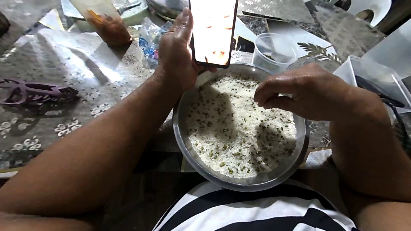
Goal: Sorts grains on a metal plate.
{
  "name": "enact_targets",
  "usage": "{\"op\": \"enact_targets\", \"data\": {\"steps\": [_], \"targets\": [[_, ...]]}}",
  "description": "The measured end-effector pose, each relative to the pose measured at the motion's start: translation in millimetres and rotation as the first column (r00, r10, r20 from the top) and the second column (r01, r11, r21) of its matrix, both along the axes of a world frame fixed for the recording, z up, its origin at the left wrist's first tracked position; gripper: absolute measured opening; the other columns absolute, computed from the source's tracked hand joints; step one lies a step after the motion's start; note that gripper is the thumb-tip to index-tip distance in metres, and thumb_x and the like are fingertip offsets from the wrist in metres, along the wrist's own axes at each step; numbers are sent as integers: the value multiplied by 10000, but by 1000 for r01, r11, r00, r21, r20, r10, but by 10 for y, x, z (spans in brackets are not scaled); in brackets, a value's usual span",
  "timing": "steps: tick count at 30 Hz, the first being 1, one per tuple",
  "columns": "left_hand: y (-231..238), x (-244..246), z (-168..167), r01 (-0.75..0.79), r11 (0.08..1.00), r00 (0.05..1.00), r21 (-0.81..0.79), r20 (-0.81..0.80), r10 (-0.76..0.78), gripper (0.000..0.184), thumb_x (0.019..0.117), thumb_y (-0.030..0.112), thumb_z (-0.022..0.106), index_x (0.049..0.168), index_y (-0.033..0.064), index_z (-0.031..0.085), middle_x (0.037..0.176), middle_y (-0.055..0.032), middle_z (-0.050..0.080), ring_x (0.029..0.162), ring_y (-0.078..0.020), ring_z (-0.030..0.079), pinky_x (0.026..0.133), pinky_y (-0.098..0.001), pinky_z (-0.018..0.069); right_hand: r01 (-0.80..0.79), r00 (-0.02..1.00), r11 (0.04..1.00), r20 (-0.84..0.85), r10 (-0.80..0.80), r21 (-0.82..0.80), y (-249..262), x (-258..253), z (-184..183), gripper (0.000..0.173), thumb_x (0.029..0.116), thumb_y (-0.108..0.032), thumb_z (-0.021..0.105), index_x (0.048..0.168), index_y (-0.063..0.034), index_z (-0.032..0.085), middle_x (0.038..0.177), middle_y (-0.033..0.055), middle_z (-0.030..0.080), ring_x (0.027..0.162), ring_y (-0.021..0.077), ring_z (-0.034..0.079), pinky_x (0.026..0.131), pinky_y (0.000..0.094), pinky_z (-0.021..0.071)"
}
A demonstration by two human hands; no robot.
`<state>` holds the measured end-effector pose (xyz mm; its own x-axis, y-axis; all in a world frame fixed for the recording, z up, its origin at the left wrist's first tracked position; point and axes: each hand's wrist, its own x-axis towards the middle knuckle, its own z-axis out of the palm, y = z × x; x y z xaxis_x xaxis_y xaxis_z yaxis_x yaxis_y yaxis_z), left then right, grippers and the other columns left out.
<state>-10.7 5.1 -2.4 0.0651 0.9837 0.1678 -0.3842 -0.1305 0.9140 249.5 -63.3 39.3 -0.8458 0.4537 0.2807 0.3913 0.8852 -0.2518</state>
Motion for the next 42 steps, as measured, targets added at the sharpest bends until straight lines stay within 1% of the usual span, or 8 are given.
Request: {"op": "enact_targets", "data": {"steps": [9, 12, 17, 22, 28, 33, 37, 42], "targets": [[-8, -3, -11, -5, 1000, 1000, 7, -5, 5, 408, 1138, 340, 269, 1428, 126, 460, 1169, -113, 697, 905, -277, 741, 650, -439, 643, -2, 1000, 994, -12, 3, 106, -2, 9, 25, 116, 971, -107, 621, 1011, -86, 728, 835, -8, 716, 743, 35, 658, 705, 193, 540], [-20, 7, 3, -16, 1000, 1000, -6, -16, 16, 417, 1138, 348, 270, 1444, 125, 447, 1165, -115, 700, 885, -276, 744, 635, -432, 642, 26, 998, 989, 57, -34, 149, 46, 29, -9, 120, 959, -113, 627, 929, -100, 742, 840, 20, 712, 825, 150, 654, 760, 290, 520], [-7, 3, -3, -3, 1000, 1000, -12, -14, 3, 433, 1137, 363, 266, 1473, 148, 434, 1207, -120, 688, 937, -295, 735, 659, -454, 637, 115, 967, 993, 232, -104, -34, 182, -53, -239, 89, 880, -122, 770, 968, -125, 782, 952, 64, 733, 962, 247, 688, 871, 423, 551], [-13, 0, 1, -3, 1000, 1000, -8, -28, 2, 415, 1138, 359, 261, 1440, 152, 456, 1180, -111, 697, 912, -284, 741, 639, -436, 638, 85, 967, 996, 242, -79, -12, 183, -66, -248, 86, 895, -28, 709, 889, -98, 759, 850, 57, 715, 861, 224, 678, 789, 385, 545], [-17, 11, 4, 6, 1000, 1000, 1, 2, -6, 406, 1139, 353, 260, 1421, 143, 465, 1172, -114, 700, 903, -283, 745, 639, -433, 643, 53, 986, 998, 156, -59, 44, 110, 32, -61, 90, 946, -72, 642, 898, -89, 716, 851, 41, 678, 819, 158, 650, 758, 309, 536], [-13, 1, -9, 21, 1000, 1000, 11, 4, -21, 404, 1140, 349, 251, 1424, 157, 464, 1186, -108, 694, 923, -285, 741, 648, -441, 642, 57, 993, 996, 104, -64, 69, 91, 40, -33, 83, 898, -65, 658, 874, -104, 727, 830, 21, 691, 785, 123, 648, 734, 278, 533], [-8, -3, -15, 29, 999, 1000, 14, 10, -29, 414, 1140, 351, 243, 1442, 158, 450, 1179, -109, 692, 894, -279, 740, 637, -434, 639, 225, 974, 955, -13, -227, 194, 150, 113, 21, 100, 929, -37, 629, 930, -27, 729, 877, 137, 703, 814, 257, 682, 756, 403, 557], [-41, 19, 12, -10, 1000, 1000, -18, -23, 9, 434, 1139, 354, 253, 1489, 155, 416, 1184, -109, 693, 854, -267, 743, 606, -416, 636, 472, 881, 838, -125, -455, 273, 349, 223, -46, 159, 985, -75, 615, 1051, 1, 737, 1074, 213, 726, 1046, 390, 670, 938, 486, 518]]}}
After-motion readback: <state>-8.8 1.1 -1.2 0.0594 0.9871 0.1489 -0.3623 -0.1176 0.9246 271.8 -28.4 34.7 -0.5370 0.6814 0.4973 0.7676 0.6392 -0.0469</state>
